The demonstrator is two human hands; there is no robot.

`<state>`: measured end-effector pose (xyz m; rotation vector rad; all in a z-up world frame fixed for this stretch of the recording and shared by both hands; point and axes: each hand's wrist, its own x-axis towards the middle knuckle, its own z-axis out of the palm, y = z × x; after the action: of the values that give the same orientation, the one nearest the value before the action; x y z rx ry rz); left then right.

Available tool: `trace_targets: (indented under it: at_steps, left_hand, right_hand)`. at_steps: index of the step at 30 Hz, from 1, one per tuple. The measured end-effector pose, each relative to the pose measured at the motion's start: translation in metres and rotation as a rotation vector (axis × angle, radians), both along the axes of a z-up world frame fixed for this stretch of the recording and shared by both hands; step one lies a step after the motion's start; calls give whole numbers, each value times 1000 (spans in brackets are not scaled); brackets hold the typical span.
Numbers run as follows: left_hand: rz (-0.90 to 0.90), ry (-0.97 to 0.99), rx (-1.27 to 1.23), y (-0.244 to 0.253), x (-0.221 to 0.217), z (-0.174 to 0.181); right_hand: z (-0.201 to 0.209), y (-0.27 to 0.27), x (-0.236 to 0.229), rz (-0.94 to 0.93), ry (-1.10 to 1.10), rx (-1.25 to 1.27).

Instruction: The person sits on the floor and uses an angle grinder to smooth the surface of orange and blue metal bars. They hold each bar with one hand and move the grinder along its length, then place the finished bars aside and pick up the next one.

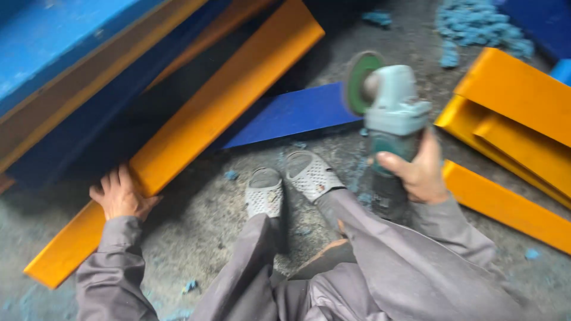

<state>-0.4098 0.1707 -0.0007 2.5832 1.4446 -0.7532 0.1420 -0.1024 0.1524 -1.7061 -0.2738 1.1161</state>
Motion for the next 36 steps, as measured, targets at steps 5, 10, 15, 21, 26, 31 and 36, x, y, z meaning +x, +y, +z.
trace_targets:
  at_steps: [5,10,15,21,26,31,36]
  left_hand:
    - [70,-39,18,-33,-40,15]
    - [121,-196,-38,-28,67,6]
    - [-73,-326,-64,-17,172,2]
    - [-153,-266,28,-20,163,-16]
    - [-54,-429,-559,10,174,102]
    - [-61,-433,-919,24,182,170]
    - [88,-464,-1069,28,186,170]
  right_hand:
    - [-18,-18,1,-1,87,42]
    - [-21,-11,-7,-33,105,64]
    - [-23,-9,-10,20,76,99]
    - [-33,-10,-2,119,113,67]
    - [-34,-16,26,290,76,39]
    - [-50,-16,24,405,177,-47]
    - [-33,15,13,579,154,17]
